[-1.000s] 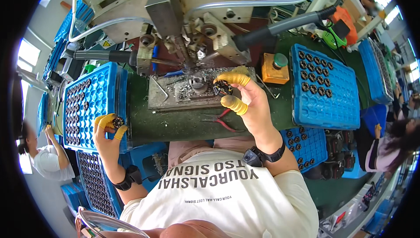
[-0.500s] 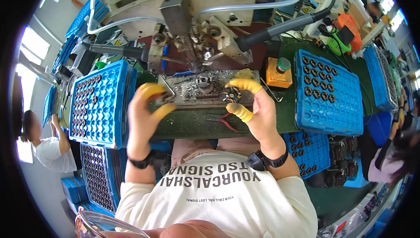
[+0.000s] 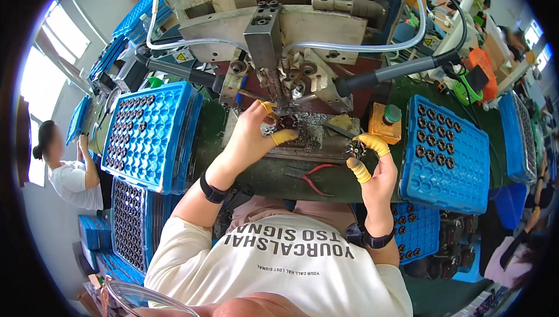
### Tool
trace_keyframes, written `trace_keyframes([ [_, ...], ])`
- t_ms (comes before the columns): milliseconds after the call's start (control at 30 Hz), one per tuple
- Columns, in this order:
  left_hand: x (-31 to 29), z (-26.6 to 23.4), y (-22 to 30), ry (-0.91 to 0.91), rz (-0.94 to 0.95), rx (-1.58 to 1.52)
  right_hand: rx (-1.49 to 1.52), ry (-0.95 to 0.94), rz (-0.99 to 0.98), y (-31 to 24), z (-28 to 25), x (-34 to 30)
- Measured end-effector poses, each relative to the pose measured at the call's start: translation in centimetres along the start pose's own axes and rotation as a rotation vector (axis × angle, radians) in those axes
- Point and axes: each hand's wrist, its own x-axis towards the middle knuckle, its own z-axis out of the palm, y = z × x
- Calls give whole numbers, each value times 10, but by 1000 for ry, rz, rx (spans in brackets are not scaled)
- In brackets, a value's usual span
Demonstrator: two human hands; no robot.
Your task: Assembling small electronic components using an automated machine at a factory station.
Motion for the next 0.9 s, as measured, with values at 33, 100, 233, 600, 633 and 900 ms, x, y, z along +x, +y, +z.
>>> trace_keyframes([
  [33,-1,1,4,24,49,107,7,-8,-5,0,-1,1],
  [100,-6,3,6,70,48,24,-147,26,-42,-2,-3,3],
  [233,-16,14,-9,145,70,-48,-697,173,-322,8,-10,13],
  [600,-60,-57,9,15,-15,-22,-1010,91,-474,32,-35,25],
  [633,-67,-76,13,12,-31,-11,-1010,92,-443,36,-38,25],
  [900,-154,-222,-35,424,-347,657,-994,84,-242,21,-37,20],
])
